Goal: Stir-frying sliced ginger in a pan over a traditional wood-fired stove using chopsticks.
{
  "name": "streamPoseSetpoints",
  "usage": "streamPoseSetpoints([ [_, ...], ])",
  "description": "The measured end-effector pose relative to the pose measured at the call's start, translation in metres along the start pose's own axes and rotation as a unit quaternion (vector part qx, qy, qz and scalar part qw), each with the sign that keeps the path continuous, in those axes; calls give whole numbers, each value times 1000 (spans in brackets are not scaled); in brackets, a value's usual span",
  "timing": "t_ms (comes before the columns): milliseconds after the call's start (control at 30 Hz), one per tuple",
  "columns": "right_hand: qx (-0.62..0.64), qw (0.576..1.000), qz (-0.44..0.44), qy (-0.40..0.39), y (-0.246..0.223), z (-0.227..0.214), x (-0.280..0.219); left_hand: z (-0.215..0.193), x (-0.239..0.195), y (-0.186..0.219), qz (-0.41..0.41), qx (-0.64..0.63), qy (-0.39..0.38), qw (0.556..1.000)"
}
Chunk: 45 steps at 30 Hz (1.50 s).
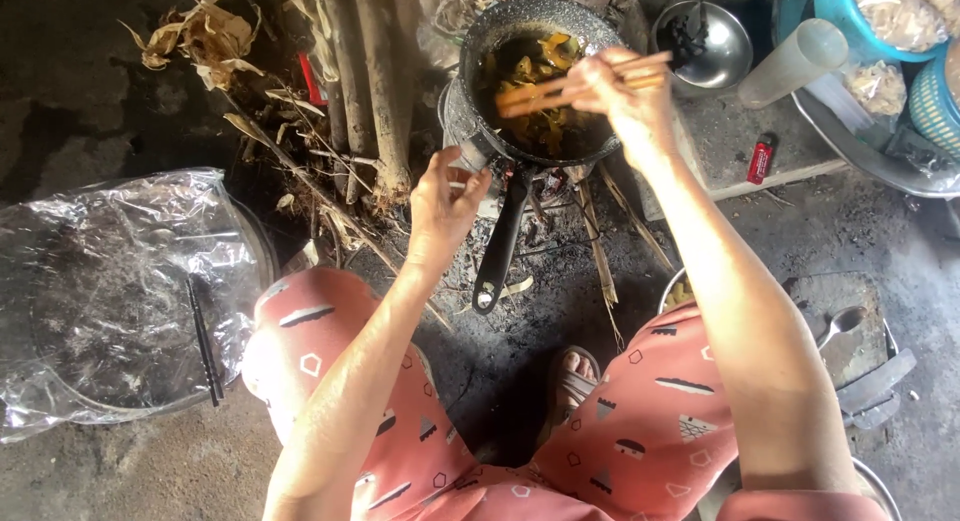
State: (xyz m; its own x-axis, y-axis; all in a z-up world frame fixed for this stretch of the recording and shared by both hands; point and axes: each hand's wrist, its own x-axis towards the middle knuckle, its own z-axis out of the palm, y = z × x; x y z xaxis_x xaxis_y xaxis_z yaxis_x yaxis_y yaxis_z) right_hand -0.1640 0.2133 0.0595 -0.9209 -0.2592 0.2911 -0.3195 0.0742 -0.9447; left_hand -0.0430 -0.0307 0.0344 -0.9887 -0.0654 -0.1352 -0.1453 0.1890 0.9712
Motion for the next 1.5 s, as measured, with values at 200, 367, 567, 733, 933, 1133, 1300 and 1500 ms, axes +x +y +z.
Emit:
streamPoseSetpoints([
  [200, -60, 992, 1, 106, 18, -50, 4, 4, 10, 0, -14, -3, 9, 1000],
  [367, -93, 971, 154, 157, -12, -92, -5, 10, 17, -9, 24, -18, 18, 999],
  [567, -89, 971, 158, 157, -10, -71, -6, 9, 28, -1, 61, -37, 37, 997],
  [733, -57, 992, 32, 110, -15, -38, -1, 14, 51, 9, 106, -33, 52, 992],
  [933, -48, 998, 49, -1, 6, -45, -2, 2, 61, 12, 182, -53, 108, 976],
  [1133, -35, 993, 115, 18, -15, -78, -3, -11, 61, 9, 194, -92, 125, 969],
  [1300, -82, 995, -2, 64, 19, -94, 0, -7, 60, 5, 188, -66, 106, 974],
  [1500, -142, 972, 134, 130, -12, -109, -3, -1, 58, 4, 167, -122, 83, 975],
])
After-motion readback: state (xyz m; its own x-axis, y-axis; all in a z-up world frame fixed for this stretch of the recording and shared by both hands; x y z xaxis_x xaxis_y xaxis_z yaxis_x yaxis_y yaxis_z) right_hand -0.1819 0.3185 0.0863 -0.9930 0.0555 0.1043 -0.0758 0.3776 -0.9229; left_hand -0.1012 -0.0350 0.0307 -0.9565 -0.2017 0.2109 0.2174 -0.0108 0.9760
